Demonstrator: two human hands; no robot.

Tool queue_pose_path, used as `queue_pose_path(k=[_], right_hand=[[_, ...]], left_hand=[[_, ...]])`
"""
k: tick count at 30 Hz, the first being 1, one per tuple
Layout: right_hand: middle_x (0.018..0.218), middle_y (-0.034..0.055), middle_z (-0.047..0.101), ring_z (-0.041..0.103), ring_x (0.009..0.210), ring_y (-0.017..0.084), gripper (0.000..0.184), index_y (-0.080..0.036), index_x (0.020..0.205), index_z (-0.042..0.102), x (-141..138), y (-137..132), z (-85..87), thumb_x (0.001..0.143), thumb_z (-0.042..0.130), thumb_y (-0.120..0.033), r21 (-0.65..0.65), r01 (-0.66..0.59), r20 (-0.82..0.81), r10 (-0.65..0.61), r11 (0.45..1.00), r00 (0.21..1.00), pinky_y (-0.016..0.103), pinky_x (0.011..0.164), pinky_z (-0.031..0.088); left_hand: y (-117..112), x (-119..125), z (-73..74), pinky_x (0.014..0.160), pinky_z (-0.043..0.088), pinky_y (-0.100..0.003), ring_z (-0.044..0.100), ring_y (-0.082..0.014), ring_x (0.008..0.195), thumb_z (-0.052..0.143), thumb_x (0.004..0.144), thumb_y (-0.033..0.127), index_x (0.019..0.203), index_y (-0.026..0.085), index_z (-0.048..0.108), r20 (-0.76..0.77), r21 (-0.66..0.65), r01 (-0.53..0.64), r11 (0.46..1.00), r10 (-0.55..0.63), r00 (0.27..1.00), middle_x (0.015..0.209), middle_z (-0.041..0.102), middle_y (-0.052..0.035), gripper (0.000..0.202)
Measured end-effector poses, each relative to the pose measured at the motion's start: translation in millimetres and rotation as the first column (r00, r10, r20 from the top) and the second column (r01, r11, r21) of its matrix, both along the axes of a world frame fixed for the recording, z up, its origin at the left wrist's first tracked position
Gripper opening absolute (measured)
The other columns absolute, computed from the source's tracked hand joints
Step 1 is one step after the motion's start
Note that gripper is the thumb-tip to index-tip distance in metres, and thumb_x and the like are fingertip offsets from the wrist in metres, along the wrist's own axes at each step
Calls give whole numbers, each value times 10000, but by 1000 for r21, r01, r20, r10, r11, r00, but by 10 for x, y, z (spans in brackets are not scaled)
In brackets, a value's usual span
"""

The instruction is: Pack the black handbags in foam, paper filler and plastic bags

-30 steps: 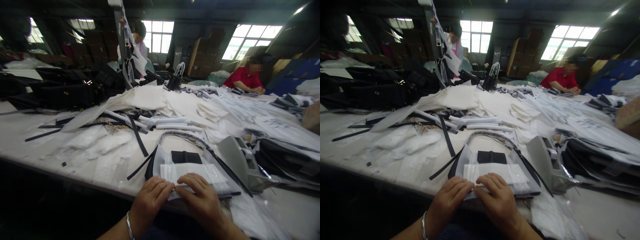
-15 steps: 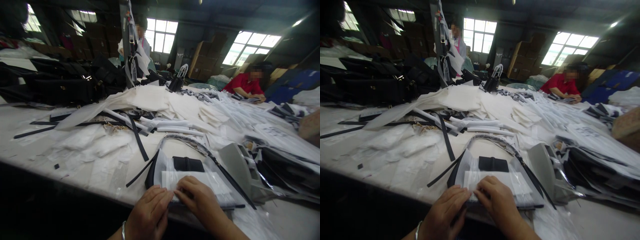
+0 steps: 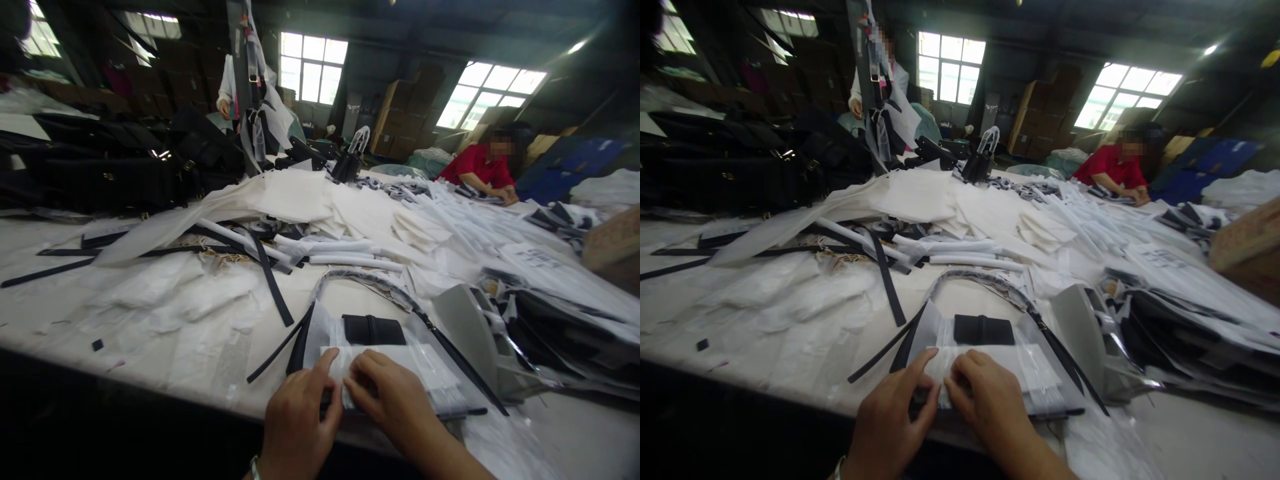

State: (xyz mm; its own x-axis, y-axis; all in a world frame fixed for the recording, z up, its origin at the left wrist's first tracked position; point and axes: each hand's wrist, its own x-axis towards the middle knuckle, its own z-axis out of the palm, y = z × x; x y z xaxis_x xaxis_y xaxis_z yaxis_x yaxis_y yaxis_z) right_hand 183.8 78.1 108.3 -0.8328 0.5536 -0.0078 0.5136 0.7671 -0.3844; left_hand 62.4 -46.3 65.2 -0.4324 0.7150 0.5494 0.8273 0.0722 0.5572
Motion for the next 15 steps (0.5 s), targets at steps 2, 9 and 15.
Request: queue_pose_path(k=[2,9,15], right_hand=[[772,-12,603,556,684,152,130,-221,747,554,-15,0,12,856,611,-263,5,5,11,-5,1000,1000,255,591,334],[757,-19,617,565,669,147,91,-232,751,578,-51,2,65,833,616,-248,-4,11,-2,-11,1000,1000,245,590,335],[716,-43,624,564,620,140,71,-244,858,557,-63,25,13,816,599,-206,-14,57,-22,-57,998,998,245,563,300]], left_hand=[[9,-8,24,613,512,-297,665,-184,645,494,914,238,1335,223,506,-4,-42,-17,999,17,1000,758,697,0,422],[43,-88,117,554,500,-266,686,-177,661,493,835,137,1361,248,471,39,-139,24,990,-19,999,920,709,-16,538],[74,-44,176,609,527,-288,680,-209,829,468,893,135,1130,236,600,-119,-154,30,988,-49,992,1095,675,-48,290]])
